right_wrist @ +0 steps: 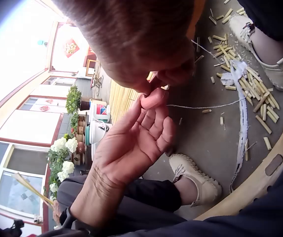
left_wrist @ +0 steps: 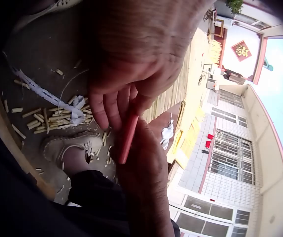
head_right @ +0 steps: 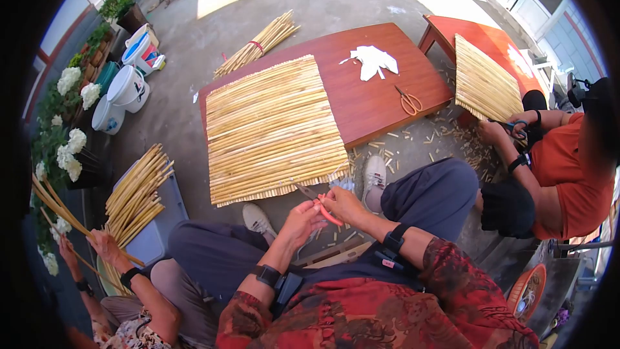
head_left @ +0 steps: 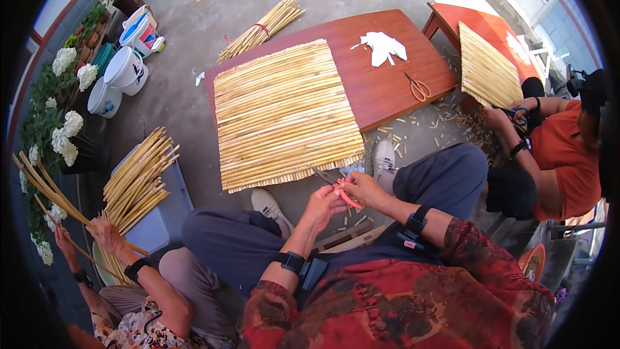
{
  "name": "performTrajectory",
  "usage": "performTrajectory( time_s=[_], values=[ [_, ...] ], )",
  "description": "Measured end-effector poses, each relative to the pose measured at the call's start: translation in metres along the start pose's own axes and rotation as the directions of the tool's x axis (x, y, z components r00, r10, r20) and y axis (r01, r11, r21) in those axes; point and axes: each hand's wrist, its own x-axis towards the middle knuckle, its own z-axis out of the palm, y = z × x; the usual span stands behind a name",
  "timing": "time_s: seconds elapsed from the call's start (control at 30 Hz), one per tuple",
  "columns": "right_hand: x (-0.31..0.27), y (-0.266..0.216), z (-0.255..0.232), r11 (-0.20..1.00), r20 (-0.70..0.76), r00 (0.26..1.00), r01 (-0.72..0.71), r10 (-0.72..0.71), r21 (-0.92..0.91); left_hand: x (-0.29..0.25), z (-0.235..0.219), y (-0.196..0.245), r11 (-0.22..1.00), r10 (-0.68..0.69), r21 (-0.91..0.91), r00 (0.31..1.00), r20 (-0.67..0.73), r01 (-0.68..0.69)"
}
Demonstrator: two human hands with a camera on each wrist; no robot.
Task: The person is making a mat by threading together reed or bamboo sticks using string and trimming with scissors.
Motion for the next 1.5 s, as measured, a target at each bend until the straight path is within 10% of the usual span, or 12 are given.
performTrajectory(
  time_s=[0.57, 1.27, 1.5],
  values=[
    [0.014, -0.006, 0.006, 0.997, 0.007, 1.0, 0.029, -0.028, -0.073, 0.01, -0.013, 0.001, 0.997, 0.08, 0.02, 0.996, -0.039, -0.079],
    [0.016, -0.007, 0.018, 0.757, 0.039, 0.97, 0.213, -0.241, -0.618, 0.029, -0.025, -0.007, 0.944, 0.064, 0.328, 0.993, -0.103, -0.027],
    [0.019, -0.008, 0.018, 0.769, -0.022, 0.964, 0.199, -0.266, -0.607, 0.027, -0.039, 0.002, 0.985, 0.016, -0.132, 0.822, -0.569, -0.11]
  ],
)
